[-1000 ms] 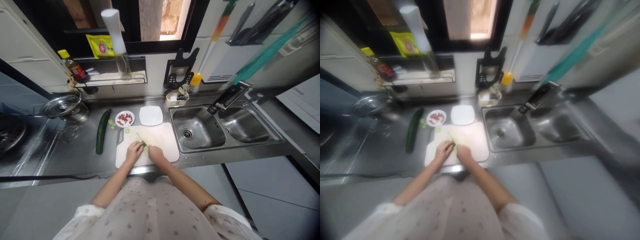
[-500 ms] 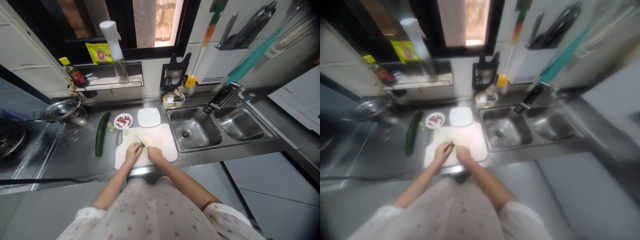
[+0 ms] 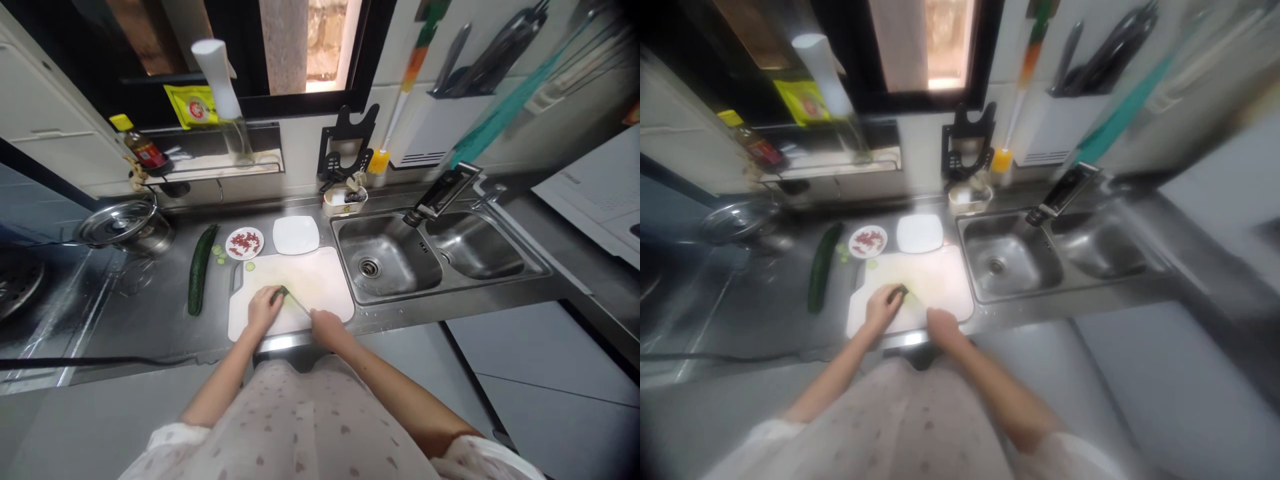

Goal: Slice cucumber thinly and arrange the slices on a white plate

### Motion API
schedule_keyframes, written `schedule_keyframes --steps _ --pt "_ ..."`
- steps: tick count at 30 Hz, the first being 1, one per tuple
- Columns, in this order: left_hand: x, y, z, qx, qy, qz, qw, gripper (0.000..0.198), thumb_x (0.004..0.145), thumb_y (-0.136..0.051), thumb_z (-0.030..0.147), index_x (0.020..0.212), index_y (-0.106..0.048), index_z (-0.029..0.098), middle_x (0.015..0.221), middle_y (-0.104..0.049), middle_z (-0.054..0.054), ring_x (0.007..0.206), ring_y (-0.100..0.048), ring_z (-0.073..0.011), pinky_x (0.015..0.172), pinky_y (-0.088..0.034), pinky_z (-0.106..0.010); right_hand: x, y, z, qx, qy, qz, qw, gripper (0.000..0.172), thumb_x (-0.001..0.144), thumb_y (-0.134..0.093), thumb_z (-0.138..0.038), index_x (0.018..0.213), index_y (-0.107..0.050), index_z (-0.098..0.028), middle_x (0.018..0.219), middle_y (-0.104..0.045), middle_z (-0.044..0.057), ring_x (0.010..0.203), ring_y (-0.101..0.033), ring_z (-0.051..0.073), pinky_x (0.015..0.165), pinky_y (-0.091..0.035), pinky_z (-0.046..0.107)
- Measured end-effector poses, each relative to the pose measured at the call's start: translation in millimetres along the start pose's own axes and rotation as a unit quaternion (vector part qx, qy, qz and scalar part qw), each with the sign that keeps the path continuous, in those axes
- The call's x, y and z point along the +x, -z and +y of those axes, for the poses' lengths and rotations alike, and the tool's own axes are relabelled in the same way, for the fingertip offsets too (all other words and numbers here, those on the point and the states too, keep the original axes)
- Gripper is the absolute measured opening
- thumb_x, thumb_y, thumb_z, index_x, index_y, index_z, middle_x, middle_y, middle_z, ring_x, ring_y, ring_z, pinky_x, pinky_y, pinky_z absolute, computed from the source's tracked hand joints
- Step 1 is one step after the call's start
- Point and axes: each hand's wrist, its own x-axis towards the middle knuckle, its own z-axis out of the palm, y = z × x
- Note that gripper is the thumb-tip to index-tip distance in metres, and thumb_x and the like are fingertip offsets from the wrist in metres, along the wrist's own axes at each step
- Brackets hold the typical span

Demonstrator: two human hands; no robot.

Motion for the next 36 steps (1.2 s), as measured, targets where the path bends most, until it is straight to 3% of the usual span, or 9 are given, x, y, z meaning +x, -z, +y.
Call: schedule_keyframes --steps 15,20,24,27,29,31,36 --pt "-1.9 1.9 3.8 -0.014 0.033 -0.006 0.999 0.026 0.087 -0.054 0.031 0.110 -0.064 0.023 0.106 -0.067 -0.005 0.099 -0.060 -0.0199 0.089 -0.046 -0.032 -4.5 -0.5 9.6 -0.003 -0.007 0.029 1.000 0.023 0.089 -0.041 -0.016 0.098 -0.062 -0.016 0.091 -0.068 0.013 0.087 -0.065 0.022 0.066 -0.042 0.027" --pt "-0.3 5.1 5.9 -0.033 0.041 -0.010 0.999 0.027 0.087 -0.054 0.034 0.108 -0.064 0.022 0.106 -0.067 -0.006 0.100 -0.060 -0.0207 0.089 -0.046 -0.033 -5.3 11.7 9.2 -0.036 -0.029 0.060 0.997 0.027 0.091 -0.038 -0.015 0.108 -0.059 -0.019 0.089 -0.068 0.011 0.087 -0.064 0.021 0.067 -0.038 0.028" --pt "1.8 8.1 5.2 -0.079 0.102 0.039 0.991 0.031 0.088 -0.051 0.038 0.111 -0.063 0.020 0.108 -0.066 -0.008 0.097 -0.062 -0.0205 0.088 -0.048 -0.034 -4.4 27.1 10.0 -0.065 -0.038 0.087 0.993 0.029 0.094 -0.037 -0.018 0.112 -0.059 -0.023 0.090 -0.067 0.009 0.089 -0.062 0.019 0.071 -0.034 0.029" --pt "8.3 15.8 6.3 -0.128 0.169 0.100 0.972 0.035 0.091 -0.046 0.039 0.116 -0.060 0.019 0.114 -0.065 -0.009 0.097 -0.062 -0.0198 0.085 -0.050 -0.033 -3.6 34.3 13.8 -0.089 -0.034 0.145 0.985 0.026 0.094 -0.041 -0.022 0.111 -0.060 -0.023 0.091 -0.066 0.009 0.088 -0.058 0.020 0.073 -0.031 0.030" --pt "15.9 24.4 10.5 -0.147 0.176 0.117 0.966 0.036 0.091 -0.046 0.040 0.116 -0.060 0.019 0.116 -0.064 -0.009 0.100 -0.061 -0.0201 0.085 -0.050 -0.033 -2.8 35.2 17.7 -0.104 -0.026 0.197 0.975 0.025 0.092 -0.045 -0.022 0.111 -0.061 -0.021 0.089 -0.065 0.009 0.085 -0.056 0.020 0.073 -0.029 0.031" --pt "25.0 34.3 17.7 -0.140 0.138 0.096 0.976 0.035 0.089 -0.050 0.042 0.114 -0.062 0.020 0.115 -0.064 -0.009 0.103 -0.060 -0.0212 0.088 -0.049 -0.035 -2.0 33.9 22.1 -0.119 -0.013 0.252 0.960 0.024 0.091 -0.046 -0.021 0.109 -0.062 -0.020 0.085 -0.064 0.009 0.081 -0.053 0.020 0.072 -0.027 0.031" --pt "42.6 50.6 38.9 -0.086 0.002 -0.052 0.995 0.037 0.079 -0.063 0.048 0.106 -0.067 0.024 0.110 -0.066 -0.006 0.106 -0.058 -0.0242 0.097 -0.044 -0.041 -1.6 30.9 31.6 -0.152 0.041 0.359 0.920 0.027 0.089 -0.048 -0.017 0.113 -0.061 -0.018 0.077 -0.058 0.007 0.075 -0.045 0.019 0.068 -0.024 0.031"
